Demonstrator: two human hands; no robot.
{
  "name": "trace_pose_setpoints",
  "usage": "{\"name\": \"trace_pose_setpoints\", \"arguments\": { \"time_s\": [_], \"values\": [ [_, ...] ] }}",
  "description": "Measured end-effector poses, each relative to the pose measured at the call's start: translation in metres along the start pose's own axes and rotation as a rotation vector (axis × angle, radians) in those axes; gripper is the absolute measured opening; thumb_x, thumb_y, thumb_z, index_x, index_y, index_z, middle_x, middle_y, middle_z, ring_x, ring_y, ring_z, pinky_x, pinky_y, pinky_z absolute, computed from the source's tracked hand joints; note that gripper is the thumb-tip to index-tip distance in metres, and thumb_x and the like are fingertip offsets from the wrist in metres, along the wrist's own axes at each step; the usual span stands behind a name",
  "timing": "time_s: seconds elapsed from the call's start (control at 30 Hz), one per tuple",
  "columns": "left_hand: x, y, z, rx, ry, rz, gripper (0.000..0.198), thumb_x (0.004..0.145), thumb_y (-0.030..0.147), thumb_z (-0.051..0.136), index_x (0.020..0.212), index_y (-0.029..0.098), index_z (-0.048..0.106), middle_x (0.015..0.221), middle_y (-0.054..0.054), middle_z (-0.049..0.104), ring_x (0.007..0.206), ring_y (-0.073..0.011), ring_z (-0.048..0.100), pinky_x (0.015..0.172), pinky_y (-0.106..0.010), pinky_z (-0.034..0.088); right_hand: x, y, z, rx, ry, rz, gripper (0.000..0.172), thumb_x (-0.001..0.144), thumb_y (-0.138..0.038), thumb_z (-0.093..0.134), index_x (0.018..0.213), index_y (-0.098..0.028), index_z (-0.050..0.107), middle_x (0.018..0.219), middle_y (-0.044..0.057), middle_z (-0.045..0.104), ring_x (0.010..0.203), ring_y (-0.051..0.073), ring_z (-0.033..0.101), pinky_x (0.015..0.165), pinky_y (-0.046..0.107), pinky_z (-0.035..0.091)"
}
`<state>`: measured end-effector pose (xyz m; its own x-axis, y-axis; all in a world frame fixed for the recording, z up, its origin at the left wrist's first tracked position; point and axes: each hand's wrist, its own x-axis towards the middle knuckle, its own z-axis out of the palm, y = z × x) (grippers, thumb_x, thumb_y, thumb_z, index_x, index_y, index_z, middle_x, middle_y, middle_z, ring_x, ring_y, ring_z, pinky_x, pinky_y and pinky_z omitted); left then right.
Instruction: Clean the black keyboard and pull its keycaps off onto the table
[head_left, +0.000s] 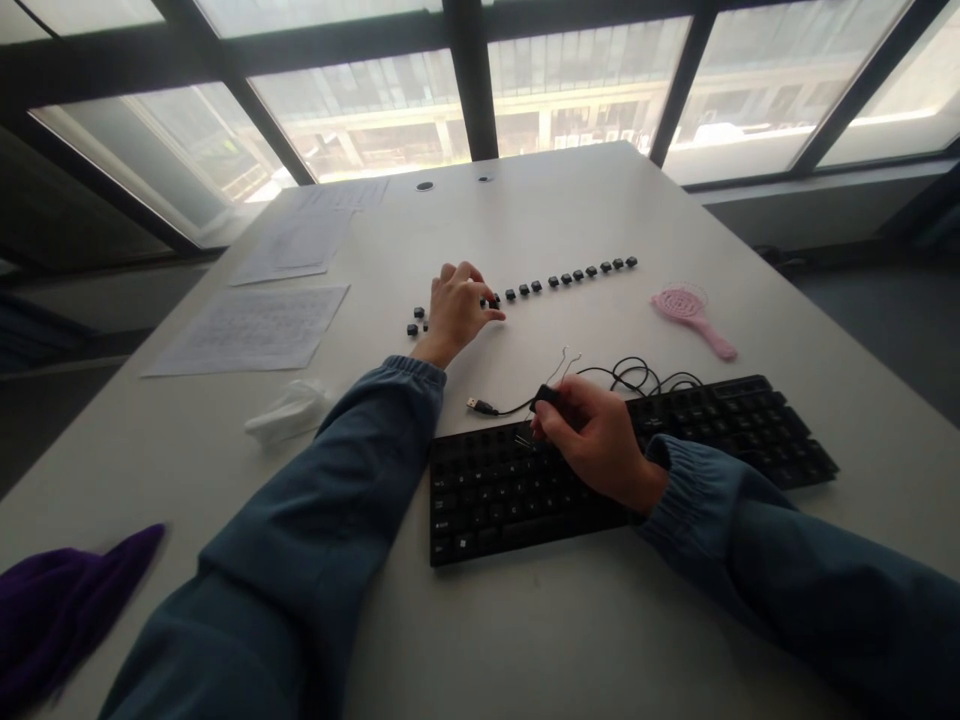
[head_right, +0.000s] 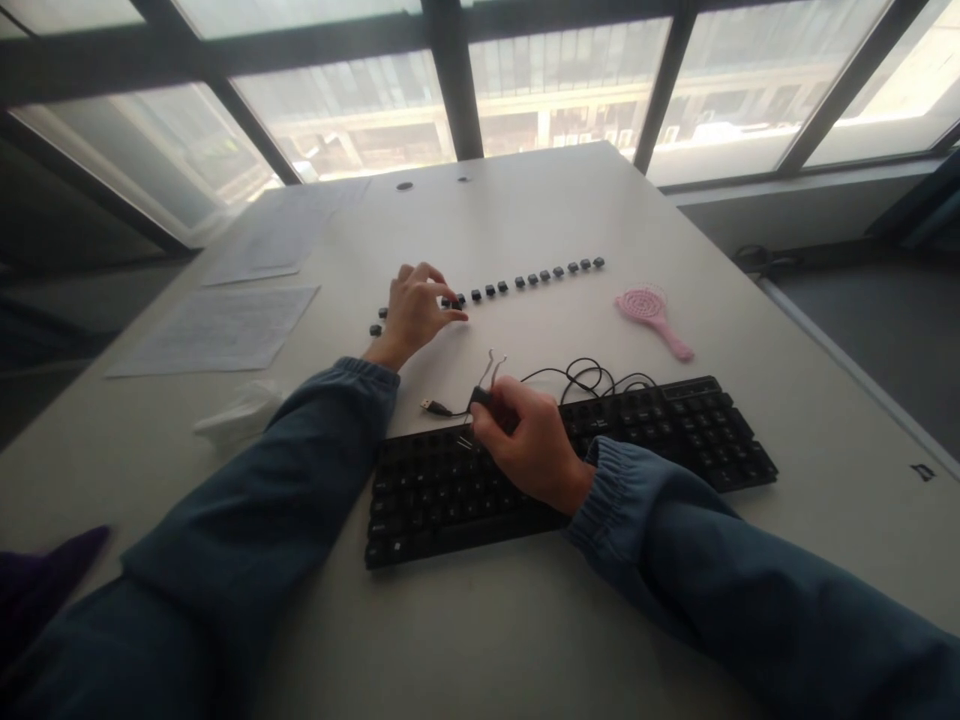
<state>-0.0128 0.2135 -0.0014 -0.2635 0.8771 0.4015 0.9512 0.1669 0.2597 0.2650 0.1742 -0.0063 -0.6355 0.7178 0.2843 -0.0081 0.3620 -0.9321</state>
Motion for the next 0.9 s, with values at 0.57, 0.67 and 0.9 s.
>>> {"name": "trace_pose_setpoints", "arguments": {
  "time_s": [0.57,0.67,0.9],
  "values": [
    [0.003,-0.012,0.006,0.055,-0.051,-0.052,0.033,0.074,0.053,0.082,0.086,0.023,0.08,0.111,-0.008,0.06,0.113,-0.0305,0.045,0.098,-0.045,0.04,0.0,-0.004,-0.002,-0.02,-0.035,0.01,0.017,0.09,-0.035,0.065,0.081,-0.021,0.061,0.067,0.0,0.064,0.061,0.014,0.058,0.059,0.027,0.049],
    [0.003,-0.013,0.006,0.054,-0.048,-0.038,0.03,0.077,0.051,0.08,0.086,0.022,0.081,0.111,-0.009,0.06,0.112,-0.0302,0.046,0.098,-0.045,0.041,0.0,-0.005,-0.002,-0.018,-0.039,0.012,0.017,0.089,-0.035,0.065,0.08,-0.021,0.061,0.067,0.0,0.064,0.061,0.014,0.059,0.059,0.027,0.049],
    [0.002,-0.012,0.007,0.042,-0.04,-0.013,0.032,0.076,0.052,0.08,0.087,0.022,0.08,0.108,-0.01,0.06,0.11,-0.0306,0.045,0.097,-0.046,0.04,-0.001,-0.003,-0.002,-0.014,-0.036,0.004,0.015,0.089,-0.034,0.066,0.083,-0.021,0.062,0.068,0.0,0.064,0.061,0.015,0.059,0.06,0.027,0.049]
  ]
}}
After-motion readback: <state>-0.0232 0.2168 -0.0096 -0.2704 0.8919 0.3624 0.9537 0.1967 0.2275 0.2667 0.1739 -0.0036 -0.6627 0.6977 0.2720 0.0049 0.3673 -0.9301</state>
